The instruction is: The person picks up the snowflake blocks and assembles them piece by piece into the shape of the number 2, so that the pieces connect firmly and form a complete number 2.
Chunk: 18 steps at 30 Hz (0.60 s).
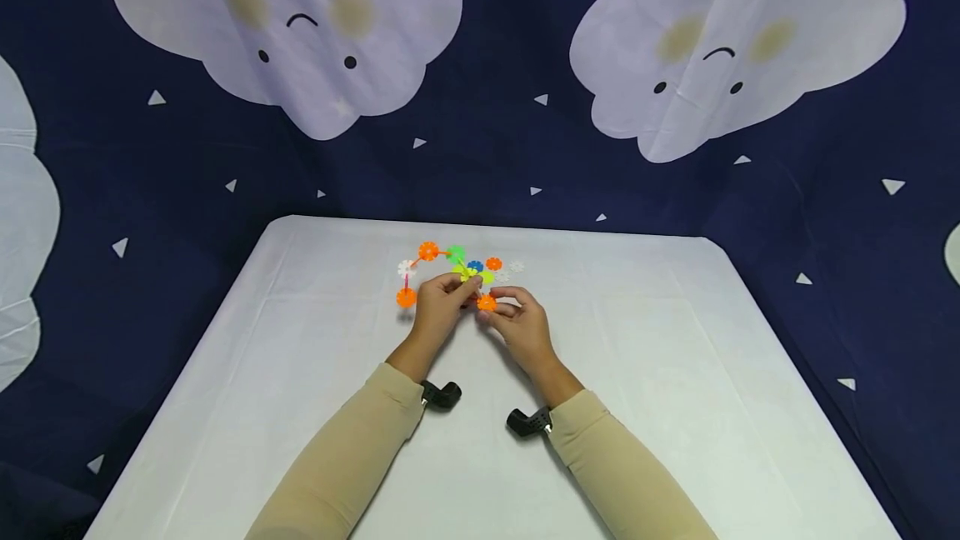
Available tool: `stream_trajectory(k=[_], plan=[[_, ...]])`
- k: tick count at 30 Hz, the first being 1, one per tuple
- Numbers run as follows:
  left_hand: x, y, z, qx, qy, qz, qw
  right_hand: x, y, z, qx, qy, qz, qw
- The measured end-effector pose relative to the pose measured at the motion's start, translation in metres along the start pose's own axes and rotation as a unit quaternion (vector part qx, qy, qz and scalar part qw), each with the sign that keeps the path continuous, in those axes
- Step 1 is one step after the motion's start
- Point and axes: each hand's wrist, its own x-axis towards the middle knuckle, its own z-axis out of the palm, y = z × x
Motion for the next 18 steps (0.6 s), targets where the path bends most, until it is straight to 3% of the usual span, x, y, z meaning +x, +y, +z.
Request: stream_trajectory(k=[3, 12, 18], plan=[[0.0002, 0.0004, 0.0009, -0.016, -0.002, -0.003, 0.9999, -0.0008, 0.0010, 0.0002, -0.001, 0.000, -0.009, 1.000], [-0.0009, 0.0027, 0.0015, -0.030, 0.003, -0.002, 0.9995, -0.0002, 0.0057, 0.0011, -0.053, 0.013, -0.121, 0.991], [-0.0010, 0.0009, 0.0018, -0.028, 0.002, -0.008, 0.9996, -0.0009, 0.0047, 0.0035, -0.074, 0.015, -0.132, 0.988]])
